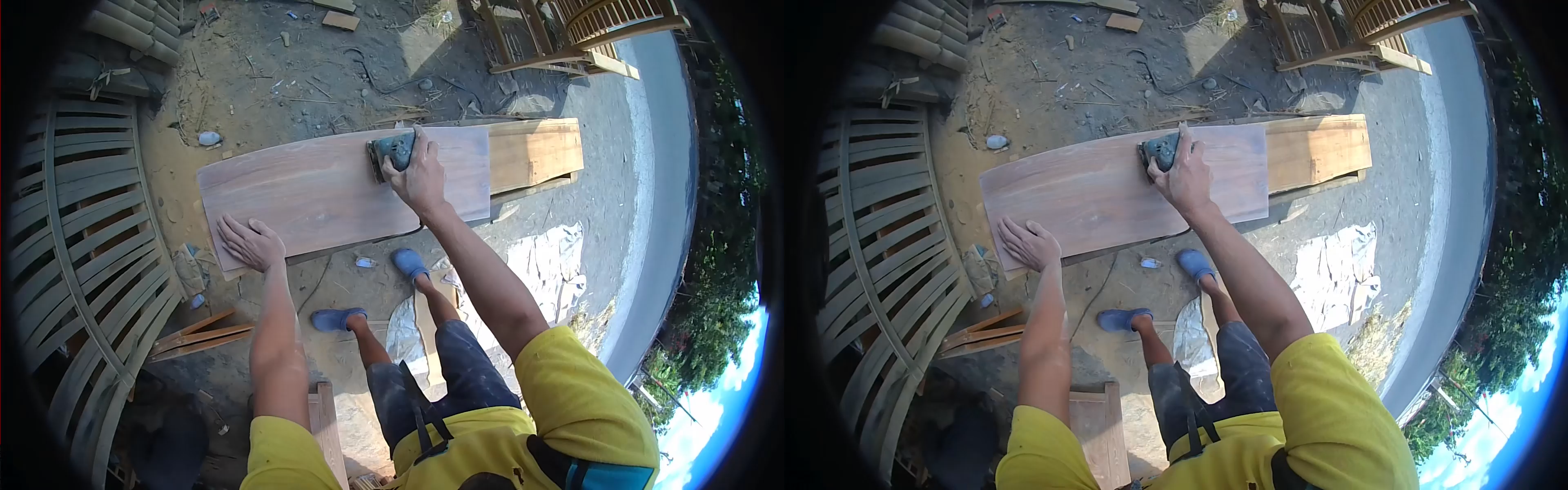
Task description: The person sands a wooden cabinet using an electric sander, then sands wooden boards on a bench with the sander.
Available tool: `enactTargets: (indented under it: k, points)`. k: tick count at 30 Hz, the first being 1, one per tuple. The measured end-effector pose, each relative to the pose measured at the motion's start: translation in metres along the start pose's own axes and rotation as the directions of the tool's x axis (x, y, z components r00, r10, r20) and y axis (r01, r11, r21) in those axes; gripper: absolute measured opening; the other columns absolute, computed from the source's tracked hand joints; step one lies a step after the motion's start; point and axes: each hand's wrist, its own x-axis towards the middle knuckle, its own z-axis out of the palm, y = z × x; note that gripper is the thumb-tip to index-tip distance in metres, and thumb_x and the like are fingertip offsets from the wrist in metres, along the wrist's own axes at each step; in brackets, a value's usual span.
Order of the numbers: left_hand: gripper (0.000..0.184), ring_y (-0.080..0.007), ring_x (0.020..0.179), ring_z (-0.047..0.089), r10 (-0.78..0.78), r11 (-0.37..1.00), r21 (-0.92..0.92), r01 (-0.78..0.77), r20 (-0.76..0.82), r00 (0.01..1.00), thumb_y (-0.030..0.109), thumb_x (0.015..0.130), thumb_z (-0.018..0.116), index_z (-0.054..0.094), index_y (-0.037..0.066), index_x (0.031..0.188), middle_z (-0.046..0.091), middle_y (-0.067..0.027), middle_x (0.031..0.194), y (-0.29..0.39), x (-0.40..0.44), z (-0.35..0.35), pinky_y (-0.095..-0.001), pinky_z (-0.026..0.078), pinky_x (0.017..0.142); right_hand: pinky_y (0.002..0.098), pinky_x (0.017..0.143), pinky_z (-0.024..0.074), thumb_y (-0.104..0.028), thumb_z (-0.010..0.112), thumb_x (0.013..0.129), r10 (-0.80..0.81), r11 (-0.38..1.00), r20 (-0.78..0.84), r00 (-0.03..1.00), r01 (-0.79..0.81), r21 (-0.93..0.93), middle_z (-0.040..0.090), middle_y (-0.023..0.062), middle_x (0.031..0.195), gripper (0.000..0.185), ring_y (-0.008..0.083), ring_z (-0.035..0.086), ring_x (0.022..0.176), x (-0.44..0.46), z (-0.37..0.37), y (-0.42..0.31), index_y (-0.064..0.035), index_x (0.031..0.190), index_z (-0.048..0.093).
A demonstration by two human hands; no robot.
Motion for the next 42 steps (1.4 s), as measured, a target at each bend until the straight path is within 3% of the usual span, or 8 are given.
enactTargets:
  k: [11,17,19,23,25,29,31,42]
  points:
    - [0.072,-0.0344,0.163,0.022,0.047,0.994,0.097,-0.047,0.006,0.999,0.039,0.108,0.051,0.031,0.001,0.165,0.028,-0.0192,0.173,-0.002,0.000,0.007,-0.0544,0.019,0.131,0.0566,0.090,0.0571,-0.043,0.081,0.084,0.159,0.972,-0.235,0.959,-0.193,-0.131,0.063,0.0320,0.117,0.085,0.0519,0.068,0.104,0.051,-0.080,0.173,-0.0031,0.148,0.043]
    - [0.075,-0.0360,0.163,0.022,0.077,0.986,0.146,-0.076,0.003,0.997,0.043,0.108,0.052,0.030,0.001,0.166,0.028,-0.0203,0.173,-0.003,0.001,0.008,-0.0537,0.018,0.132,0.0560,0.081,0.0599,-0.041,0.081,0.085,0.015,0.998,-0.199,0.980,-0.027,-0.057,0.061,0.0313,0.113,0.084,0.0519,0.069,0.095,0.020,-0.038,0.093,-0.0001,0.148,0.043]
    - [0.075,-0.0367,0.162,0.023,0.096,0.988,0.121,-0.093,-0.016,0.995,0.043,0.108,0.052,0.031,0.001,0.165,0.029,-0.0214,0.172,-0.003,0.002,0.008,-0.0532,0.018,0.132,0.0552,0.069,0.0608,-0.038,0.083,0.084,0.026,0.999,-0.033,0.999,-0.024,0.049,0.055,0.0305,0.120,0.090,0.0498,0.070,0.085,0.001,-0.017,0.041,-0.0013,0.154,0.040]
    - [0.074,-0.0369,0.162,0.024,0.117,0.984,0.136,-0.112,-0.029,0.993,0.043,0.107,0.053,0.032,0.000,0.165,0.029,-0.0223,0.172,-0.008,0.003,0.011,-0.0531,0.019,0.131,0.0561,0.074,0.0610,-0.033,0.087,0.079,-0.080,0.985,0.155,0.985,0.054,0.167,0.053,0.0331,0.128,0.096,0.0505,0.071,0.087,-0.033,0.019,-0.032,-0.0050,0.157,0.038]
    - [0.074,-0.0367,0.162,0.024,0.111,0.982,0.153,-0.108,-0.010,0.994,0.044,0.107,0.052,0.032,0.001,0.165,0.029,-0.0216,0.172,-0.007,0.004,0.009,-0.0536,0.020,0.131,0.0566,0.076,0.0610,-0.032,0.088,0.078,-0.289,0.951,0.285,0.914,0.239,0.199,0.052,0.0332,0.131,0.099,0.0503,0.071,0.090,-0.044,0.025,-0.042,-0.0053,0.158,0.037]
    - [0.075,-0.0363,0.162,0.023,0.087,0.985,0.149,-0.087,0.008,0.996,0.045,0.108,0.049,0.031,0.002,0.166,0.028,-0.0206,0.173,-0.007,0.001,0.011,-0.0543,0.021,0.131,0.0566,0.075,0.0611,-0.032,0.089,0.078,-0.243,0.962,0.261,0.934,0.197,0.191,0.052,0.0321,0.132,0.102,0.0498,0.071,0.091,-0.051,0.004,-0.006,-0.0066,0.160,0.035]
    - [0.073,-0.0369,0.161,0.025,0.122,0.980,0.161,-0.114,-0.037,0.992,0.046,0.109,0.048,0.031,0.005,0.167,0.029,-0.0209,0.173,-0.008,0.003,0.012,-0.0537,0.022,0.130,0.0549,0.073,0.0614,-0.036,0.084,0.083,-0.050,0.992,0.221,0.974,0.024,0.123,0.055,0.0275,0.126,0.092,0.0487,0.071,0.091,-0.042,-0.016,0.026,-0.0085,0.158,0.037]
    - [0.076,-0.0368,0.162,0.024,0.112,0.977,0.185,-0.108,-0.012,0.994,0.045,0.108,0.048,0.028,0.002,0.167,0.027,-0.0217,0.173,-0.010,0.002,0.015,-0.0542,0.021,0.131,0.0561,0.086,0.0601,-0.041,0.081,0.084,0.240,0.960,-0.230,0.943,-0.266,-0.087,0.060,0.0288,0.122,0.086,0.0500,0.070,0.101,0.027,-0.084,0.178,-0.0073,0.152,0.042]
